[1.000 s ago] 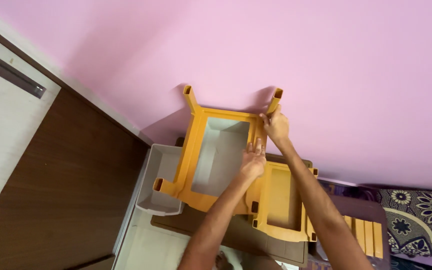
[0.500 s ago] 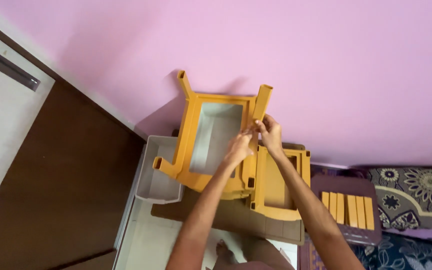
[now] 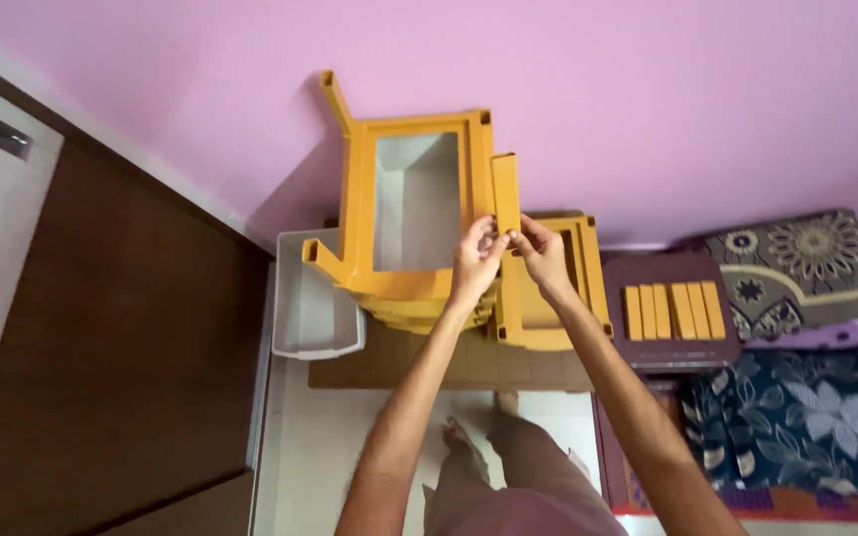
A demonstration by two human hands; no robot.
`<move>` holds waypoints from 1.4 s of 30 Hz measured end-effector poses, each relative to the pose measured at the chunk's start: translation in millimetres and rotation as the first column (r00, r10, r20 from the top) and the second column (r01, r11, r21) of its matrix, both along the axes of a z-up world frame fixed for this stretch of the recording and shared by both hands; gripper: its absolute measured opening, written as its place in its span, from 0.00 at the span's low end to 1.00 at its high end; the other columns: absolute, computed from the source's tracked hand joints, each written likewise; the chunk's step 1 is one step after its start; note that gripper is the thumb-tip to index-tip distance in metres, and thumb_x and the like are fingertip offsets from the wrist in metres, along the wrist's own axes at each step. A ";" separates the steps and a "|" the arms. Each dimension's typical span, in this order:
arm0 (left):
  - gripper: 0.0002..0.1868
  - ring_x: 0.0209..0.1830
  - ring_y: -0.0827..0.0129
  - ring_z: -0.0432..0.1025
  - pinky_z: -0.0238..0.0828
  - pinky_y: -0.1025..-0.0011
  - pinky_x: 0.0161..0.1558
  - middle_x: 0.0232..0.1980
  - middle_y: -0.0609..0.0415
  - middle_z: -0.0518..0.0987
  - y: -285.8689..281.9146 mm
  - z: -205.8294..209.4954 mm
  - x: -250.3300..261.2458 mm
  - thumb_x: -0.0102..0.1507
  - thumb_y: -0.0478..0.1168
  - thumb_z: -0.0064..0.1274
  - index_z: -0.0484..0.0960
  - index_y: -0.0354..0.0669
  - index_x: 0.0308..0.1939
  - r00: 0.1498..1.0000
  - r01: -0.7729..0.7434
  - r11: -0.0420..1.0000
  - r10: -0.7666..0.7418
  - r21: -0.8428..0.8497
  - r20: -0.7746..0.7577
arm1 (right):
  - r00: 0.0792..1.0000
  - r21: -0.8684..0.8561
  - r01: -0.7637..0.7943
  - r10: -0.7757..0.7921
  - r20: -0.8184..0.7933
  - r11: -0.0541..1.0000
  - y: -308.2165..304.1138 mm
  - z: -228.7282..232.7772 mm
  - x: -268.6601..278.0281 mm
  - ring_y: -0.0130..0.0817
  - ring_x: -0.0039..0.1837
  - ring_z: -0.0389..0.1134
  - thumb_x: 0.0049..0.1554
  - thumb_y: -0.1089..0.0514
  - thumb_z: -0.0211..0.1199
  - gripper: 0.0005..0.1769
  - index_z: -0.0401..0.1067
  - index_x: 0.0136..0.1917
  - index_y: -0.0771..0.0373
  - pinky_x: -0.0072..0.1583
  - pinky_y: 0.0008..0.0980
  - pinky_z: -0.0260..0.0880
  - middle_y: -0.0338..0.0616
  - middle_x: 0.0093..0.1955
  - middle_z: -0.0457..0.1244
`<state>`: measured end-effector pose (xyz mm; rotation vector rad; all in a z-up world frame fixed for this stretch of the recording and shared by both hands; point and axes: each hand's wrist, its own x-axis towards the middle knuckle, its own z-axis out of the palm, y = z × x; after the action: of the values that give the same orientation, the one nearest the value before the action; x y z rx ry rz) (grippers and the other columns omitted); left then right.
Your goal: The person repeatedly assembles and disassembles a yellow plastic storage unit with a white inner bin. They insert and remove wooden slats into the frame, then stack the assembled unit with other identical units on a low table.
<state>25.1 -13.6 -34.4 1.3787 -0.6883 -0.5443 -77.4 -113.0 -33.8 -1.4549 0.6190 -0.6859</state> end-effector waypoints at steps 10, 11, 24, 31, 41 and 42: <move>0.13 0.47 0.73 0.78 0.75 0.75 0.48 0.48 0.51 0.84 -6.6 -30.4 -63.3 0.68 0.32 0.56 0.78 0.32 0.56 0.995 0.077 0.996 -0.080 -0.045 -0.062 | 0.983 0.264 0.152 -0.173 0.056 0.952 15.3 -36.0 -96.3 0.23 0.48 0.70 0.59 0.61 0.70 0.14 0.73 0.57 0.67 0.50 0.25 0.70 0.39 0.47 0.70; 0.12 0.47 0.72 0.79 0.75 0.74 0.48 0.48 0.50 0.85 -10.3 -32.7 -72.5 0.69 0.32 0.56 0.79 0.32 0.56 0.995 0.086 0.996 -0.087 -0.014 -0.041 | 0.981 0.285 0.164 -0.186 0.051 0.944 14.3 -40.5 -109.3 0.24 0.46 0.69 0.59 0.60 0.71 0.13 0.74 0.55 0.66 0.49 0.25 0.70 0.40 0.46 0.70; 0.36 0.49 0.69 0.78 0.78 0.73 0.45 0.55 0.45 0.81 -111.6 -148.9 -261.3 0.63 0.29 0.54 0.59 0.34 0.74 0.950 0.151 0.984 -0.119 0.091 -0.289 | 0.891 0.548 0.405 -0.451 -0.057 0.731 -37.3 -153.4 -280.6 0.32 0.44 0.73 0.59 0.65 0.66 0.12 0.72 0.56 0.68 0.48 0.29 0.75 0.45 0.46 0.70; 0.37 0.49 0.60 0.79 0.78 0.68 0.47 0.57 0.37 0.82 -160.0 -265.4 -352.4 0.62 0.26 0.57 0.62 0.31 0.74 0.974 0.188 0.890 -0.115 0.416 -0.195 | 0.800 0.747 0.468 -0.585 -0.130 0.473 -74.9 -266.9 -363.3 0.37 0.48 0.72 0.60 0.68 0.63 0.10 0.72 0.55 0.72 0.51 0.33 0.77 0.50 0.50 0.69; 0.45 0.65 0.61 0.73 0.73 0.69 0.56 0.72 0.46 0.72 -210.0 -365.9 -387.3 0.60 0.24 0.56 0.52 0.34 0.78 0.914 0.381 0.771 -0.230 0.510 -0.335 | 0.729 0.757 0.606 -0.550 -0.407 0.244 -153.3 -381.1 -386.7 0.40 0.46 0.73 0.60 0.65 0.64 0.07 0.72 0.52 0.68 0.49 0.37 0.78 0.51 0.48 0.69; 0.45 0.67 0.61 0.72 0.72 0.70 0.59 0.72 0.46 0.72 -214.6 -372.4 -387.4 0.60 0.24 0.56 0.52 0.34 0.78 0.915 0.385 0.774 -0.249 0.502 -0.317 | 0.717 0.746 0.619 -0.563 -0.410 0.245 -159.7 -387.7 -383.8 0.40 0.45 0.73 0.60 0.65 0.64 0.07 0.72 0.52 0.68 0.48 0.38 0.77 0.51 0.47 0.69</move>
<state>-362.3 -228.2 -406.8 1.7086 -0.5931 -1.2429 -461.1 -272.7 -421.5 -0.2105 1.3808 -0.7367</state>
